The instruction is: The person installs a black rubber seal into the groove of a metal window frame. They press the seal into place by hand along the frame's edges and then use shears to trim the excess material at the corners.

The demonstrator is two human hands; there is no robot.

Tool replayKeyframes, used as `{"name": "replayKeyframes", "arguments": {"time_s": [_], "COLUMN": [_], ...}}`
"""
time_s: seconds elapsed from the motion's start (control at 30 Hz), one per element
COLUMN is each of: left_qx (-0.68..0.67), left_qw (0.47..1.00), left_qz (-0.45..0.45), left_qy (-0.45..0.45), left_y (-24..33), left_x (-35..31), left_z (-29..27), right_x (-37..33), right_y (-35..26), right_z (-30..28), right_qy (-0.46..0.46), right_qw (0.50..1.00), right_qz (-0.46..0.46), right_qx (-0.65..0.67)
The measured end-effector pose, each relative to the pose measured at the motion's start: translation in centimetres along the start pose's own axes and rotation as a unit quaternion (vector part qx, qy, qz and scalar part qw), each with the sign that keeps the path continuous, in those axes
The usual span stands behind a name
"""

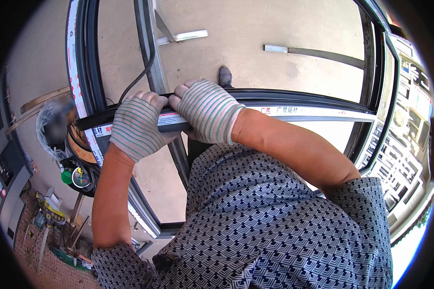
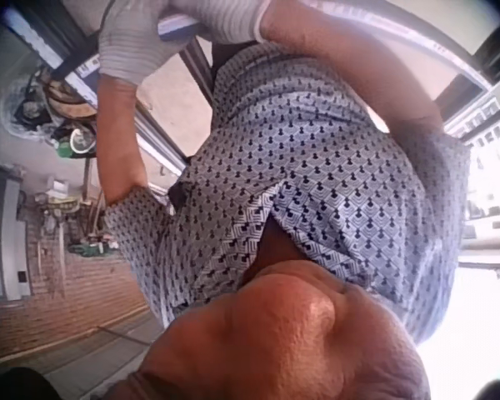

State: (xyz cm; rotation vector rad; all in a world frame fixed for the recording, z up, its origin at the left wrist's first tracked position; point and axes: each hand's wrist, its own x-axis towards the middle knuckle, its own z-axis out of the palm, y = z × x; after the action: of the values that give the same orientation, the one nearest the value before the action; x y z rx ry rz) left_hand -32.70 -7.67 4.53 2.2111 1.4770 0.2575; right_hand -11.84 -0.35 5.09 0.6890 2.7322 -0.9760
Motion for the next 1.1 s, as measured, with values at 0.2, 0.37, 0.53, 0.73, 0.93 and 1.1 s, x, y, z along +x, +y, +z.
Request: {"name": "replayKeyframes", "arguments": {"time_s": [0.2, 0.37, 0.53, 0.73, 0.93, 1.1], "left_qx": [-0.026, -0.020, -0.010, 0.003, 0.000, 0.006], "left_qw": [0.999, 1.000, 1.000, 0.993, 0.992, 0.992], "left_qz": [0.021, 0.012, -0.014, -0.072, -0.081, -0.088], "left_qy": [0.012, 0.011, -0.013, -0.099, -0.093, -0.095], "left_y": [-0.1, 0.2, 0.2, 0.5, 0.6, 0.9], "left_x": [1.1, 1.1, 1.0, 2.0, 1.8, 1.8], "left_z": [1.2, 0.8, 0.7, -0.1, -0.4, -0.8], "right_x": [-0.4, -0.1, 0.1, 0.4, -0.5, -0.6], "right_y": [1.0, 0.7, 0.7, 0.6, 0.3, 0.1], "right_z": [1.2, 0.7, 0.3, 0.0, 0.3, 0.3], "right_qy": [0.032, -0.005, -0.028, -0.045, 0.004, 0.002], "right_qw": [0.999, 1.000, 0.998, 0.998, 0.998, 0.997], "right_qz": [0.000, 0.029, 0.045, 0.042, 0.056, 0.071], "right_qx": [0.003, 0.005, 0.025, 0.022, 0.031, 0.031]}}
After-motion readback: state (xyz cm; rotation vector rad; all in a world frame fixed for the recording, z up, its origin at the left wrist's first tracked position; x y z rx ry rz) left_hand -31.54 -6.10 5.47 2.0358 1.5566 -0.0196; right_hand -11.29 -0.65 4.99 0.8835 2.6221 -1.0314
